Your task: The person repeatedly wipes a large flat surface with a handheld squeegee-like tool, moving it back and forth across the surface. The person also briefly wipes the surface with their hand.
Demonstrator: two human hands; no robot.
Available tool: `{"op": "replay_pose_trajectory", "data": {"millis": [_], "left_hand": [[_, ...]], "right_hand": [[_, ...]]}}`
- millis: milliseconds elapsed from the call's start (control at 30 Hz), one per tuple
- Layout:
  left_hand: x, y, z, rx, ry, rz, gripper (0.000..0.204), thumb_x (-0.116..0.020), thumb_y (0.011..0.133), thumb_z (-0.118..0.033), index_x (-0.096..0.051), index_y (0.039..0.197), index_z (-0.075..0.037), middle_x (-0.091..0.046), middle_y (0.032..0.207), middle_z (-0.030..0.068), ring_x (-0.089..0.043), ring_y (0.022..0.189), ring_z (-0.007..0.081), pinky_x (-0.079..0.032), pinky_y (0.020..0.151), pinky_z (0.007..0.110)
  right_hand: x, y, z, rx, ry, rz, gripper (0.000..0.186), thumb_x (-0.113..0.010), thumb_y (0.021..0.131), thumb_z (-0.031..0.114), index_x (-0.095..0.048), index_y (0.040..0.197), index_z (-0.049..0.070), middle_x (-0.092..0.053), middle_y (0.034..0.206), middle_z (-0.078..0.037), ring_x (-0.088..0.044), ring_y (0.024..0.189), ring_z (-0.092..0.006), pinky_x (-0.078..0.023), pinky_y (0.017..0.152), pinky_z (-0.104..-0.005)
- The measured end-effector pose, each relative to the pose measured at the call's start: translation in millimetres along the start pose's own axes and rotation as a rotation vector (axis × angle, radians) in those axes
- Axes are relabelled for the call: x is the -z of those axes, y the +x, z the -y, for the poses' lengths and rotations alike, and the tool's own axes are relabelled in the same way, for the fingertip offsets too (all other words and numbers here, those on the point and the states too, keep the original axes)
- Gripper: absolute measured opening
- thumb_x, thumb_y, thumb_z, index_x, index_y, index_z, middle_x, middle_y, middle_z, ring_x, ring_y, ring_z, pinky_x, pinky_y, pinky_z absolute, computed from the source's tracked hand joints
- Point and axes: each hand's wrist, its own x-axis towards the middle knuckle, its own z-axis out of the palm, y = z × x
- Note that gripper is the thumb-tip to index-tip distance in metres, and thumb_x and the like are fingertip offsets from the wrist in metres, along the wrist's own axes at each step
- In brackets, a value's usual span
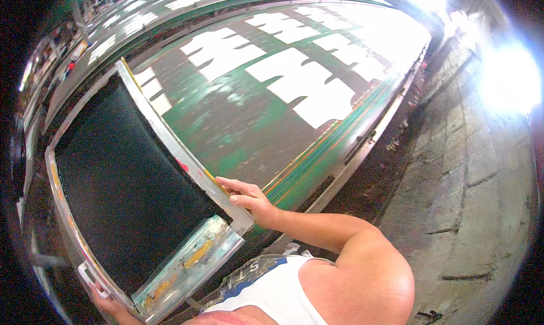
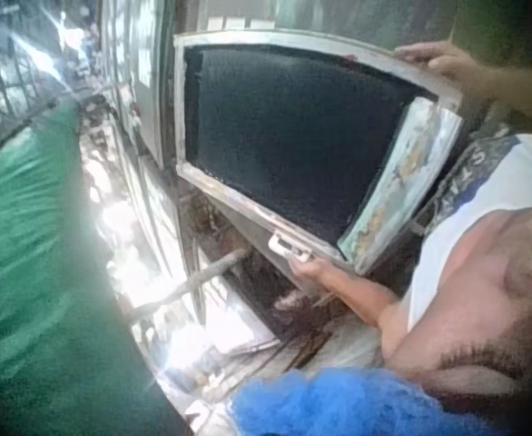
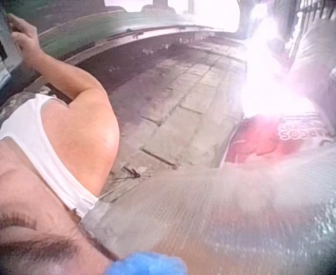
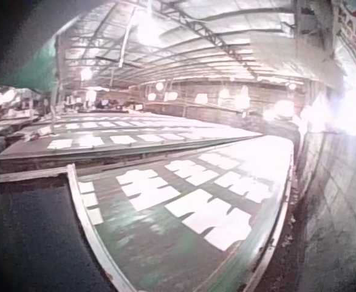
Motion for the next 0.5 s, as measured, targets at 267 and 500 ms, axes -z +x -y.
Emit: {"op": "replay_pose_trajectory", "data": {"millis": [267,500], "left_hand": [[-106,-36,-22,-0.301,0.582,-0.05,0.041,-0.065,0.111,-0.033,-0.073,0.127,0.004,-0.072,0.117,0.0136,-0.07,0.107,0.0244,-0.056,0.096,0.039],[-172,-39,-18,-0.09,0.241,-0.115,0.049,-0.06,0.112,-0.04,-0.075,0.131,0.003,-0.073,0.121,0.0143,-0.072,0.109,0.0259,-0.058,0.096,0.039]], "right_hand": [[72,-15,62,0.037,-0.058,-0.052,0.078,-0.063,0.097,0.025,-0.047,0.169,-0.003,-0.062,0.158,-0.015,-0.059,0.139,-0.0219,-0.041,0.122,-0.0361],[99,-4,67,0.015,-0.101,-0.09,0.082,-0.064,0.094,0.026,-0.047,0.169,-0.003,-0.061,0.16,-0.015,-0.059,0.14,-0.022,-0.04,0.123,-0.0361]]}}
